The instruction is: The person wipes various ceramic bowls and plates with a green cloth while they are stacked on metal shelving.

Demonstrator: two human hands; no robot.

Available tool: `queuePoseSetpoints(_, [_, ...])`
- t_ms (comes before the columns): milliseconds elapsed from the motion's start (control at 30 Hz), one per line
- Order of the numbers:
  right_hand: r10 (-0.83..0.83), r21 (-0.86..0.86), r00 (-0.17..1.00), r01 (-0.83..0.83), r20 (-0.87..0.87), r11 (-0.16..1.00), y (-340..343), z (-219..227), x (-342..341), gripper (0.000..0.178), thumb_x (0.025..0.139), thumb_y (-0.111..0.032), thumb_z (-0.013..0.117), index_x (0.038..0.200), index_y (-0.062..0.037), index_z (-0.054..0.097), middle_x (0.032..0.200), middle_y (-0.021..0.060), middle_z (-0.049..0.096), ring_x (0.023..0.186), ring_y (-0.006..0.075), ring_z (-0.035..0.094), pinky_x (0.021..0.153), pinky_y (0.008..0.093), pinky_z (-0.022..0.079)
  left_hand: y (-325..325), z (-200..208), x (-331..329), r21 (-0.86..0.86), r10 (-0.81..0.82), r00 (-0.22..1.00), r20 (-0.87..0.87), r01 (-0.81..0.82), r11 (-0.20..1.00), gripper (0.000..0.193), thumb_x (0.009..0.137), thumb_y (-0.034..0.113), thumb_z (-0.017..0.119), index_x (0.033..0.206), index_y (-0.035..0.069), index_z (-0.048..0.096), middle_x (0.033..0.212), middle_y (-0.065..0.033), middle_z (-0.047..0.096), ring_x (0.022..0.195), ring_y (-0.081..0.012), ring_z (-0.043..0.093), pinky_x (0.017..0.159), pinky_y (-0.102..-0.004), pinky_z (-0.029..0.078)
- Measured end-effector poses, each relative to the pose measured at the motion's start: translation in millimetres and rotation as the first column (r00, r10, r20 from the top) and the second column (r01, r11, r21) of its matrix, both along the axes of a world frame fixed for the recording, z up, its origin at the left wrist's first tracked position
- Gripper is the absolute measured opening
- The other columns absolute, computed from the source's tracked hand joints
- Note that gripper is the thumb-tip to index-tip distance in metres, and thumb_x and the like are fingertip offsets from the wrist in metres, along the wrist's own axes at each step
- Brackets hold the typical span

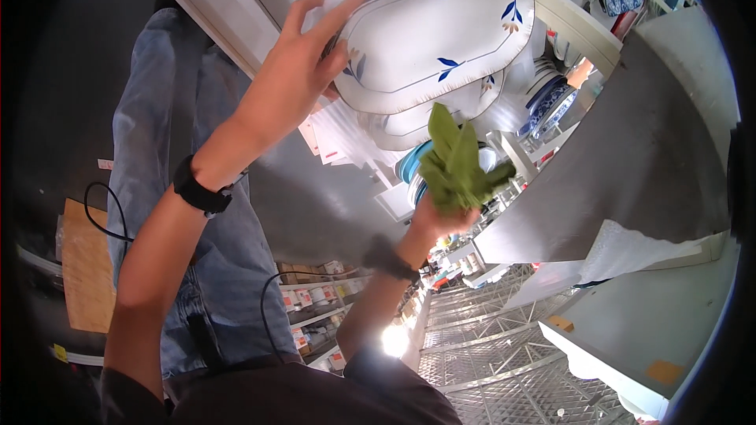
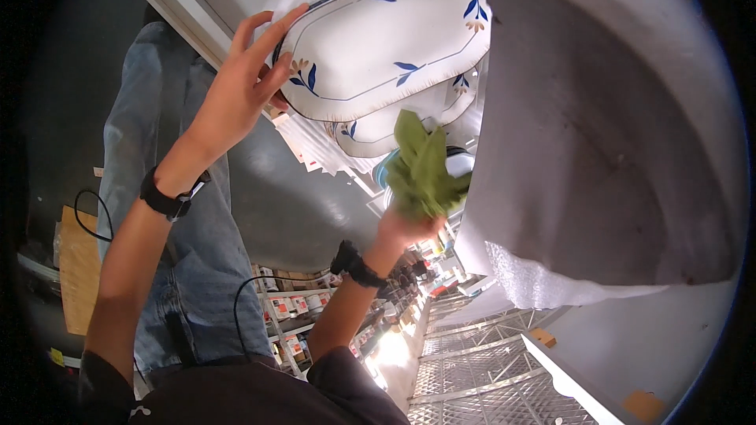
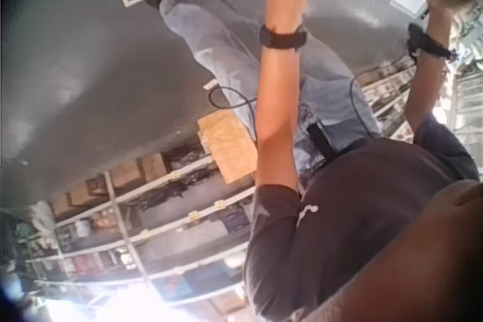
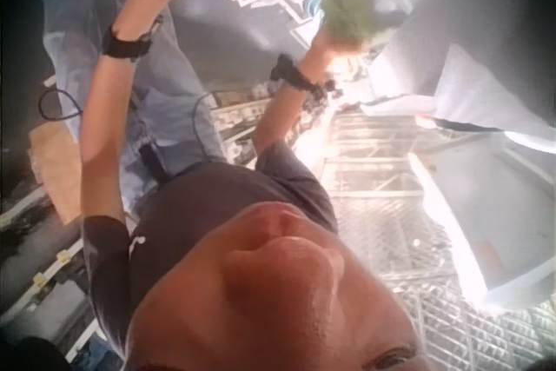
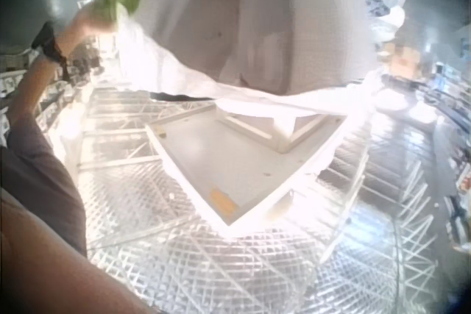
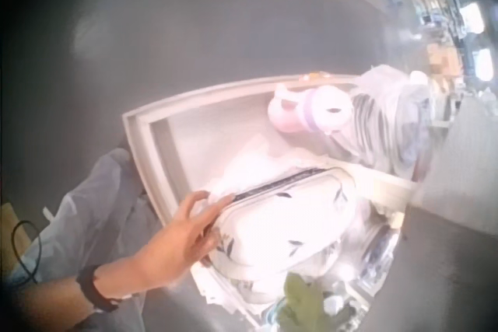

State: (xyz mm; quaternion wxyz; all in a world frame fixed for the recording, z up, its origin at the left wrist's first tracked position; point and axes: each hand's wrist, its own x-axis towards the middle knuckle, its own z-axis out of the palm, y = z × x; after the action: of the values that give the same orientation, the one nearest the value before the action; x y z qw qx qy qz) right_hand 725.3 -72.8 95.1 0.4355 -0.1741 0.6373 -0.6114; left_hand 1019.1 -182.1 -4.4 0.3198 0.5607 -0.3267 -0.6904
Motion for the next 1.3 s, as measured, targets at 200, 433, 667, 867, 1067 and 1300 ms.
queuePoseSetpoints(200, [0.549,0.576,0.662,-0.210,-0.511,0.790,4,-87,37,0.045,0.102,-0.023,0.045,0.138,0.0036,0.049,0.146,0.0171,0.044,0.137,0.0288,0.037,0.116,0.0388,0.023,0,-6,-7,0.004,-0.007,0.999,-0.045,0.007,1.000,0.053,0.098,0.004,0.051,0.148,0.019,0.042,0.121,-0.0171,0.050,0.079,-0.0185,0.068,0.074,-0.0316,0.060])
queuePoseSetpoints(433, [0.606,0.588,0.172,-0.148,-0.776,0.795,-36,-125,26,0.054,0.099,-0.018,0.053,0.146,0.0023,0.036,0.152,0.0283,0.031,0.137,0.0380,0.033,0.114,0.0437,0.025,0,-3,0,0.028,0.007,1.000,-0.024,-0.006,1.000,0.053,0.097,0.005,0.051,0.148,0.019,0.042,0.125,-0.0171,0.047,0.077,-0.0183,0.066,0.074,-0.0319,0.060])
queuePoseSetpoints(667, [0.763,0.716,-0.006,-0.353,-0.646,0.603,-105,-146,-57,0.046,0.100,-0.020,0.051,0.139,0.0042,0.046,0.141,0.0232,0.050,0.130,0.0346,0.046,0.112,0.0440,0.031,3,-7,-8,-0.057,0.017,1.000,-0.020,-0.018,0.998,0.052,0.097,0.005,0.050,0.148,0.018,0.042,0.125,-0.0181,0.049,0.068,-0.0190,0.066,0.070,-0.0316,0.058])
queuePoseSetpoints(867, [0.885,0.932,-0.295,-0.144,-0.360,0.331,-5,-85,23,0.077,0.089,-0.020,0.050,0.153,0.0064,0.017,0.157,0.0303,0.023,0.149,0.0427,0.017,0.122,0.0514,0.010,8,-15,0,-0.039,0.030,1.000,-0.001,-0.030,0.999,0.047,0.103,0.013,0.052,0.148,0.024,0.045,0.139,-0.0141,0.039,0.071,-0.0138,0.065,0.067,-0.0267,0.060])
queuePoseSetpoints(1067, [0.843,0.856,-0.213,0.054,-0.494,0.514,-19,-119,-28,0.068,0.095,-0.020,0.049,0.152,0.0067,0.022,0.156,0.0303,0.024,0.147,0.0431,0.020,0.122,0.0492,0.013,7,-12,-6,-0.080,0.008,1.000,0.002,-0.008,0.997,0.049,0.102,0.009,0.052,0.148,0.024,0.045,0.137,-0.0140,0.039,0.071,-0.0140,0.060,0.068,-0.0289,0.058])
queuePoseSetpoints(1300, [0.730,0.753,-0.209,-0.295,-0.651,0.588,-122,-156,-74,0.050,0.095,-0.020,0.056,0.138,0.0035,0.046,0.140,0.0237,0.048,0.132,0.0425,0.041,0.113,0.0496,0.028,7,-13,-7,-0.114,-0.012,0.999,0.052,0.018,0.993,0.048,0.102,0.011,0.052,0.148,0.024,0.045,0.137,-0.0144,0.039,0.072,-0.0154,0.062,0.069,-0.0288,0.058])
